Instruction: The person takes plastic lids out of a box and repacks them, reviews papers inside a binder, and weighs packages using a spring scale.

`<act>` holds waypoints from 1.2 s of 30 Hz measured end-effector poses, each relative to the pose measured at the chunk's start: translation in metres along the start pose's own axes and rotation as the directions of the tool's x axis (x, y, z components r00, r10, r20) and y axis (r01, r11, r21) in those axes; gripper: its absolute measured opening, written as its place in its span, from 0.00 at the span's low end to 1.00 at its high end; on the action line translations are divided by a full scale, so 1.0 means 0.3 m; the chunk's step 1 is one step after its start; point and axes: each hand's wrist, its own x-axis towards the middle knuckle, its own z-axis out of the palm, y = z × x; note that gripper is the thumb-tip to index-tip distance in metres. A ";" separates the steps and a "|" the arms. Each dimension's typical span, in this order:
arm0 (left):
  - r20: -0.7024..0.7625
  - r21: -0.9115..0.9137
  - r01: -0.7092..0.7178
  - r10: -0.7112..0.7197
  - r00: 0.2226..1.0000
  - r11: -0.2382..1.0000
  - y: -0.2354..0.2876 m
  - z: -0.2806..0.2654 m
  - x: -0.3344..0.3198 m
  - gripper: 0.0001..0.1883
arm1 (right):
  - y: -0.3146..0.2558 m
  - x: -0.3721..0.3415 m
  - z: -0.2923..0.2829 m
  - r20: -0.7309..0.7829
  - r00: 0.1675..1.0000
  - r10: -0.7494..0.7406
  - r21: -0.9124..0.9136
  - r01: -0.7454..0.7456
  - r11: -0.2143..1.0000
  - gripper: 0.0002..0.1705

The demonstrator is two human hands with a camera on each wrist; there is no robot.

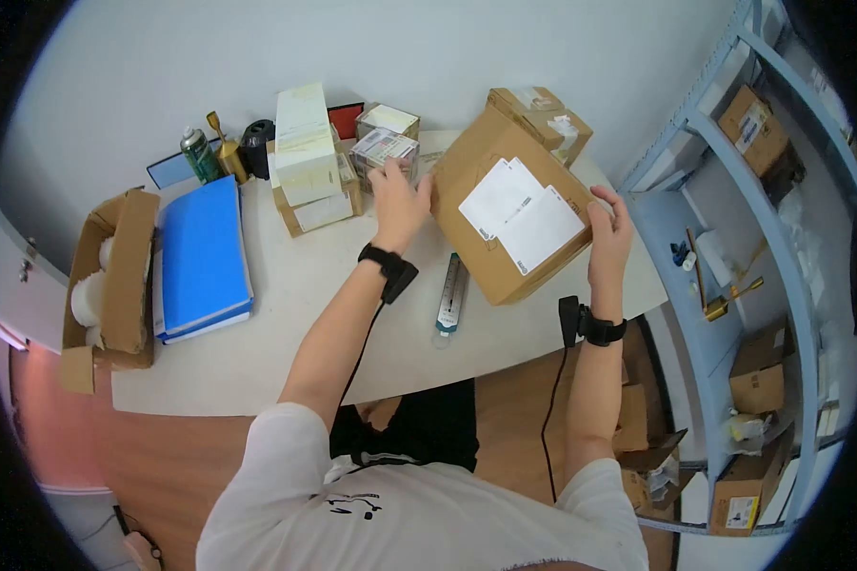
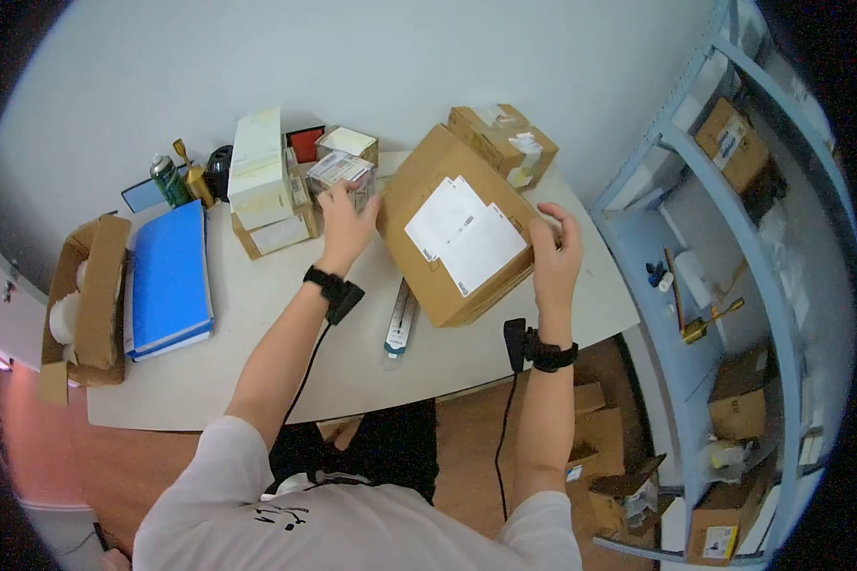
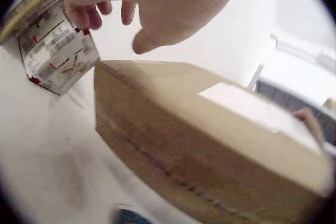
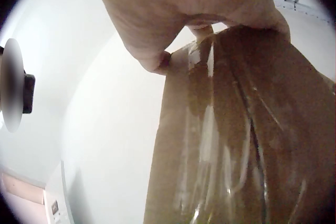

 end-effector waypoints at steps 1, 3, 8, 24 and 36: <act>0.142 -0.285 0.110 -0.072 0.987 0.952 0.018 -0.040 0.002 0.30 | -0.020 -0.006 -0.009 -0.010 1.000 0.010 0.010 -0.010 1.000 0.18; 0.366 -0.590 0.323 -0.112 0.924 0.740 0.012 -0.100 0.001 0.44 | -0.073 -0.008 -0.024 0.020 0.999 -0.048 0.096 0.046 0.994 0.20; 0.477 -0.632 0.193 0.180 0.860 0.751 0.124 -0.555 0.010 0.54 | -0.286 -0.035 -0.052 0.221 0.962 -0.159 0.372 0.068 0.926 0.24; 0.263 -0.706 0.322 -0.190 0.946 0.630 -0.349 -1.173 -0.335 0.56 | -0.204 -0.218 0.501 0.640 0.688 -0.343 0.396 0.087 0.914 0.24; 0.187 -0.615 0.278 -0.205 0.961 0.738 -0.375 -1.188 -0.402 0.52 | 0.274 -0.248 0.509 0.330 0.873 0.360 -0.784 0.041 0.619 0.41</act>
